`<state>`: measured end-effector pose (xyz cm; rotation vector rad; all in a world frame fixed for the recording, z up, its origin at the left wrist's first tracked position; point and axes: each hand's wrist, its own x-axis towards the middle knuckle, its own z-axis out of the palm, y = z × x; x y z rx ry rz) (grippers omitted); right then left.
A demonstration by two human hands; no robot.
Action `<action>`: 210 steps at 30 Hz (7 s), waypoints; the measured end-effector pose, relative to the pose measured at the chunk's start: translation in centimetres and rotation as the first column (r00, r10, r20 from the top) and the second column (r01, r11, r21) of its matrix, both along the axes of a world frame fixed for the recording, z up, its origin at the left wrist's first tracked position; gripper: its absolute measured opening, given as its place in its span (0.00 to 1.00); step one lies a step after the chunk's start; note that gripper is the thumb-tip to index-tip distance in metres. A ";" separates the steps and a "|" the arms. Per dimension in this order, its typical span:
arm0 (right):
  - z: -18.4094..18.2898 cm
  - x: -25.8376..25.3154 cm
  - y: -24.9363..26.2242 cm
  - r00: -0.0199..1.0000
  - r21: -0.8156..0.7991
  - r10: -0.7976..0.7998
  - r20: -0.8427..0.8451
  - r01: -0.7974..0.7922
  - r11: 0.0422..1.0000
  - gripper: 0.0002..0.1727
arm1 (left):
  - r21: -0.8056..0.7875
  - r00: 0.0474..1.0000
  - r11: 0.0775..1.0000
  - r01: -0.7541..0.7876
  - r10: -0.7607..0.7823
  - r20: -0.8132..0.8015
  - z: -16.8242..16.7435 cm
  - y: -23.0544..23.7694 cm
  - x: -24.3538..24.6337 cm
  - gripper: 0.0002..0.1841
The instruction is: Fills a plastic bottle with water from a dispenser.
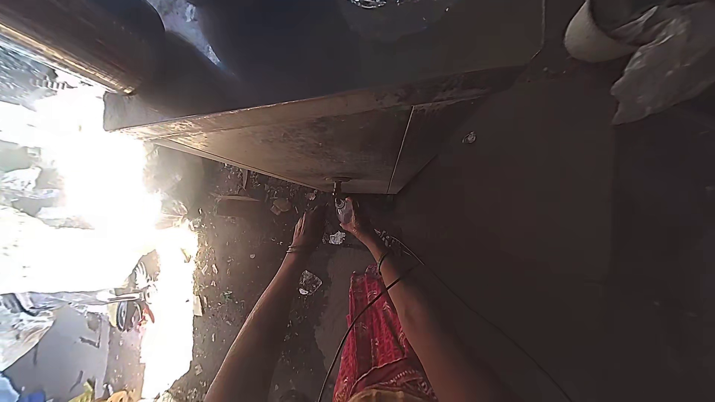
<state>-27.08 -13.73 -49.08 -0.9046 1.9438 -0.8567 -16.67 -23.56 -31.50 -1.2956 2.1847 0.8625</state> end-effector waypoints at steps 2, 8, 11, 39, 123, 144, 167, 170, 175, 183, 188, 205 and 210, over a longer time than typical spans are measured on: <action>0.1 0.0 0.1 1.000 -0.010 -0.010 0.005 0.010 1.000 0.53 | 0.001 1.000 1.000 -0.014 0.014 -0.011 0.0 0.1 0.1 0.18; -0.8 0.2 0.4 1.000 -0.034 -0.019 0.005 0.019 0.999 0.54 | 0.011 0.999 1.000 -0.025 0.025 -0.029 0.1 0.1 0.1 0.18; -0.6 0.2 0.5 1.000 -0.042 -0.028 0.008 0.028 0.999 0.54 | 0.010 0.999 0.999 -0.035 0.035 -0.036 -0.1 0.2 0.2 0.17; -2.6 0.8 0.1 0.999 -0.097 -0.033 -0.034 0.029 0.995 0.56 | 0.045 0.988 0.991 -0.128 0.132 -0.085 -1.1 1.1 0.3 0.17; -2.2 1.1 1.8 0.998 -0.169 -0.066 -0.007 0.064 0.984 0.58 | 0.045 0.968 0.985 -0.167 0.173 -0.181 -2.0 1.7 1.3 0.17; -1.2 1.0 1.3 0.999 -0.220 -0.048 -0.004 0.046 0.974 0.55 | 0.049 0.960 0.983 -0.179 0.185 -0.212 -1.7 1.9 1.4 0.17; -3.6 1.0 0.1 0.998 -0.127 -0.034 -0.059 0.026 0.992 0.57 | 0.042 0.963 0.986 -0.161 0.167 -0.213 -1.5 2.2 1.6 0.16; -3.8 1.0 -0.1 0.999 -0.108 -0.025 -0.043 0.020 0.994 0.58 | 0.038 0.963 0.985 -0.167 0.172 -0.209 -1.3 2.3 1.6 0.16; -4.8 1.3 -0.2 0.996 -0.167 -0.044 -0.075 0.031 0.985 0.58 | 0.035 0.962 0.986 -0.161 0.165 -0.218 -1.1 2.4 1.5 0.17; -2.8 1.0 0.0 0.997 -0.204 -0.048 -0.066 0.034 0.978 0.55 | 0.027 0.964 0.987 -0.160 0.162 -0.210 -1.6 2.3 1.6 0.17; -3.1 0.8 -0.2 0.998 -0.166 -0.030 -0.052 0.021 0.986 0.57 | 0.033 0.965 0.986 -0.165 0.168 -0.202 -1.4 2.3 1.6 0.17; -2.5 1.0 -0.1 0.998 -0.228 -0.053 -0.044 0.041 0.973 0.56 | 0.015 0.963 0.990 -0.139 0.139 -0.231 -2.0 2.1 1.7 0.17; -2.9 1.0 0.0 0.996 -0.225 -0.055 -0.065 0.039 0.974 0.55 | 0.007 0.959 0.989 -0.150 0.147 -0.241 -2.5 2.0 1.6 0.18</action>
